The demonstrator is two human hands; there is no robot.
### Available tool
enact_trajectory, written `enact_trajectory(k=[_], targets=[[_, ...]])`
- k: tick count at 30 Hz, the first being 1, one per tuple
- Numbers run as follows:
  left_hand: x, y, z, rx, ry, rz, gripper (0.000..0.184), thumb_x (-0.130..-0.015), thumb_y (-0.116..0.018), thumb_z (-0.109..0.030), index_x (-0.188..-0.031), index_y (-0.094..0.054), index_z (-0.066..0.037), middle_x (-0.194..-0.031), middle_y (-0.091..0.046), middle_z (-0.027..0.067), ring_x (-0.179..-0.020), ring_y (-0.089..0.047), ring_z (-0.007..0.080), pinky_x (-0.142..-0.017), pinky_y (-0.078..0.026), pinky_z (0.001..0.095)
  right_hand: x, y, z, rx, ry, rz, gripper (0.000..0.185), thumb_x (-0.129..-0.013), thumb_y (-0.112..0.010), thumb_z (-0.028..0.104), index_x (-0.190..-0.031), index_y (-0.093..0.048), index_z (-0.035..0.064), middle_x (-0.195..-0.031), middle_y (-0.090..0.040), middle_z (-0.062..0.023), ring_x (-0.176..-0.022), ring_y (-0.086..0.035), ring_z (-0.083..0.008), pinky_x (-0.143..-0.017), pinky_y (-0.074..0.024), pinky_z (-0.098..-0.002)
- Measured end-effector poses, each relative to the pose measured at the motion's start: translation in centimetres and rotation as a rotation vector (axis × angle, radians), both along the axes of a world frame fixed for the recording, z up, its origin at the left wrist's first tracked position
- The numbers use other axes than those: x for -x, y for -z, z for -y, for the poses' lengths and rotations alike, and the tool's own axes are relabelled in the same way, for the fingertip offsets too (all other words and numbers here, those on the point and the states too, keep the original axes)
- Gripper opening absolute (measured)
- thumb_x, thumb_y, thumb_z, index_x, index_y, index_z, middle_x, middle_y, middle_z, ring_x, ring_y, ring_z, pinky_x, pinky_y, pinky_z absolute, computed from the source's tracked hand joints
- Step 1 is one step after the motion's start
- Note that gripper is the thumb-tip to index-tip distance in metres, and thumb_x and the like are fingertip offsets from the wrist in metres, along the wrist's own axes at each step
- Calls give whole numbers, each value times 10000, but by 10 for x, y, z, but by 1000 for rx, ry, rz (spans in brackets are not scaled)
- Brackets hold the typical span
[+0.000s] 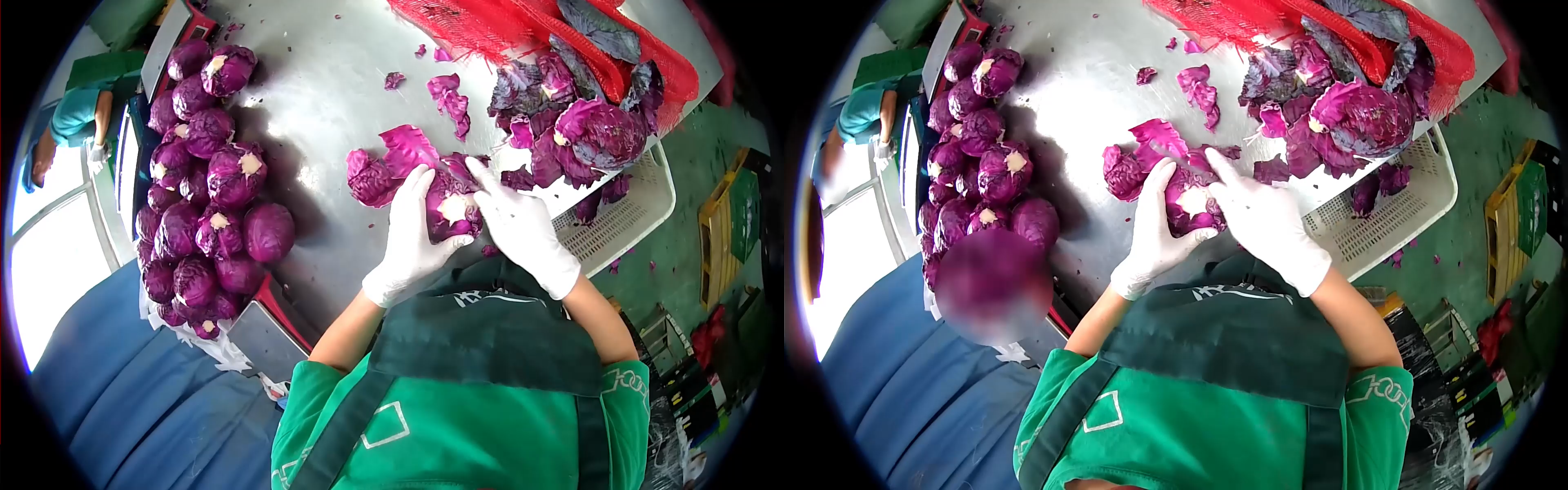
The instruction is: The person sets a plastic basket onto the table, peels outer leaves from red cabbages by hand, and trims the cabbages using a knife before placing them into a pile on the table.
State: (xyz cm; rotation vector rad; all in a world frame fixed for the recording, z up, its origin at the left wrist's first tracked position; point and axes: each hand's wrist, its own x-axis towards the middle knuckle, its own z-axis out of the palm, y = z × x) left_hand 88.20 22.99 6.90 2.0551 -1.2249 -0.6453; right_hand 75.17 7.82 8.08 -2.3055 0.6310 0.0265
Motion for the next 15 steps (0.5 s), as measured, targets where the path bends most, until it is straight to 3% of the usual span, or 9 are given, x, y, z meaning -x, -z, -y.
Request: enact_trajectory(k=[6,7,9,12,13,15], targets=[[2,3,1,20,-9,19,1042,-585,-900,-194,-1413,-305,19,-1448,-339,257,-1358,-341,409,-1125,-292,471,-8,21,10,4,-81,-5,488,-990,-442,320,-1448,-398,158,-806,-687,-104,-654,-676,-284,-559,-526,-400],[3,5,0,48,-7,12,1040,-571,-909,-177,-1401,-312,18,-1444,-348,256,-1364,-344,405,-1126,-299,467,-18,10,21,-18,-20,-128,448,-993,-425,302,-1419,-443,162,-910,-706,-109,-704,-684,-310,-591,-535,-430],[12,10,-12,156,80,73,1089,-514,-924,-132,-1401,-305,-3,-1425,-346,262,-1340,-359,428,-1111,-311,496,-3,76,59,-45,44,-215,423,-1005,-389,302,-1389,-481,150,-1021,-696,-134,-776,-681,-329,-653,-541,-428],[18,14,-13,191,-76,67,1080,-501,-934,-138,-1371,-303,-20,-1379,-356,254,-1302,-397,404,-1080,-345,476,-4,107,57,224,-126,280,430,-1031,-334,348,-1369,-505,144,-1140,-661,-139,-937,-660,-297,-774,-526,-406],[17,7,-11,91,-158,56,1041,-523,-932,-172,-1341,-307,-18,-1373,-343,249,-1286,-402,383,-1061,-367,457,-18,66,51,-92,26,-37,410,-1016,-397,333,-1364,-510,148,-1098,-665,-173,-923,-661,-300,-772,-520,-423],[14,1,-10,55,-243,-3,982,-596,-899,-210,-1332,-296,35,-1380,-328,239,-1260,-396,409,-1050,-371,465,-15,58,26,103,136,162,398,-997,-461,304,-1361,-509,152,-984,-679,-195,-807,-671,-332,-698,-528,-431]])
